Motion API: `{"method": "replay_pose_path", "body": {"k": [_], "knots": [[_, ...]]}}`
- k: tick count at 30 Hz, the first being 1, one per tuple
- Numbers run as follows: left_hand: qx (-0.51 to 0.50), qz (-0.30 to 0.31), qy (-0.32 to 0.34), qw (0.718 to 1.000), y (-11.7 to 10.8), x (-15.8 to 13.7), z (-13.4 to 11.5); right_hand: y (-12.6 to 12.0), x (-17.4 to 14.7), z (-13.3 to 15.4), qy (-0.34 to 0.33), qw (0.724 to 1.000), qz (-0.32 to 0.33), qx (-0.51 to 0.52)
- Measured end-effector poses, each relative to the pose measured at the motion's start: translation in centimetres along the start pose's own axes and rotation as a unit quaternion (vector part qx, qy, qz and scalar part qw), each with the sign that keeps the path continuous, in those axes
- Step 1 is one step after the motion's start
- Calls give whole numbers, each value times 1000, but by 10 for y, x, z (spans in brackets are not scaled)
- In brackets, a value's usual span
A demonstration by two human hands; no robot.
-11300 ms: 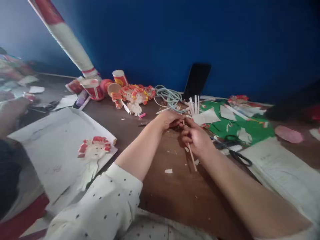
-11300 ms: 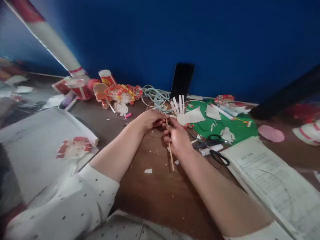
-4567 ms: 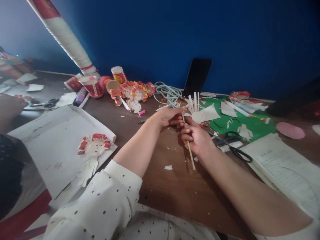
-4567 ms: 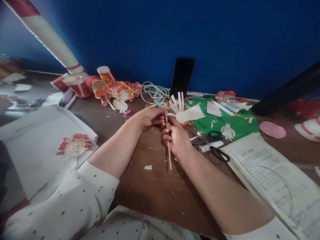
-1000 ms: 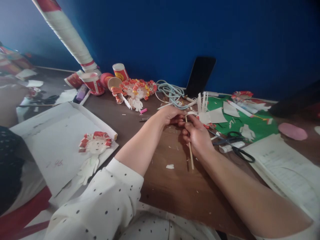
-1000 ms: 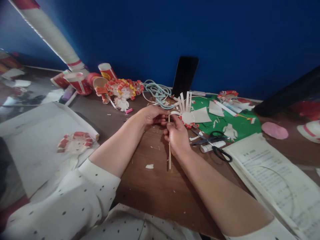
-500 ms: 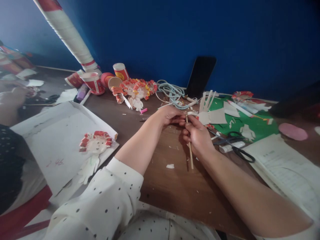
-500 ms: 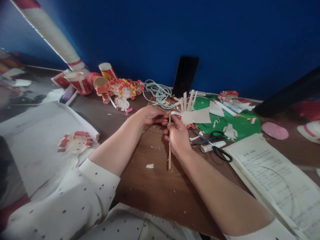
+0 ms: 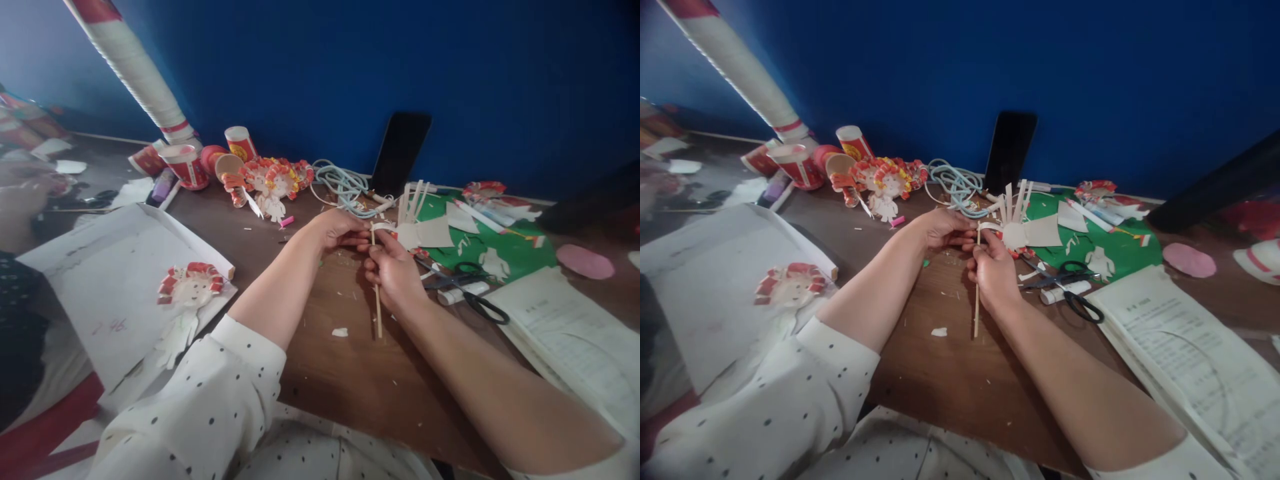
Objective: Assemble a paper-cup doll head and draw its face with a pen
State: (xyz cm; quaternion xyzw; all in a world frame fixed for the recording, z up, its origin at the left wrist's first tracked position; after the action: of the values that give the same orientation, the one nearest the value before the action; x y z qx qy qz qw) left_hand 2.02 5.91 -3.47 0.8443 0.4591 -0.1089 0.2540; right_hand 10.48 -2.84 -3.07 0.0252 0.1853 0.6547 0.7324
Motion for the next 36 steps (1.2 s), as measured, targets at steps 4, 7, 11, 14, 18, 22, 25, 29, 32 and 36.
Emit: {"method": "replay_pose_path", "body": {"k": [4, 7, 11, 14, 18, 22, 25, 29, 32, 36], "knots": [[13, -4, -2, 1000, 0, -1, -1, -1, 0, -1, -8, 1000, -8, -8], [24, -9, -5, 1000, 1, -2, -2, -2, 0, -1, -14, 1000, -15, -10], [39, -26, -17, 999, 1, -3, -3, -1, 0, 0, -20, 1000, -5, -21], [48, -30, -22, 998, 1, -3, -4, 0, 0, 1, -23, 1000, -1, -16], [57, -41, -27, 997, 3, -3, -6, 3, -1, 2, -29, 999, 6, -16], [59, -59, -34, 996, 4, -3, -5, 2, -1, 2, -37, 999, 3, -25], [55, -66, -26, 996, 5, -1, -4, 1, 0, 1, -37, 999, 1, -30], [64, -78, -19, 995, 4, 1, -2, 0, 1, 0, -43, 998, 5, -36], [75, -86, -9, 993, 4, 0, -3, 0, 1, 0, -50, 998, 7, -44], [84, -88, 0, 993, 5, 0, -4, 0, 0, -1, -45, 998, 5, -46]]}}
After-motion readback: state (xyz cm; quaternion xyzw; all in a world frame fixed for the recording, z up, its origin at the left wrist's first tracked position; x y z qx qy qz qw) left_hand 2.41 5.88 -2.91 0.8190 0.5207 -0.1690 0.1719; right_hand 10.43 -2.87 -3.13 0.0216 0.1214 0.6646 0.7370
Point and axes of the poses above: each hand's wrist, its own x-axis towards the middle knuckle, its own y-axis out of the palm, z = x × y, the point moved 7 cm from there along x, towards the middle knuckle, and after that the axes turned 6 degrees about z, right-handed, at the moved point
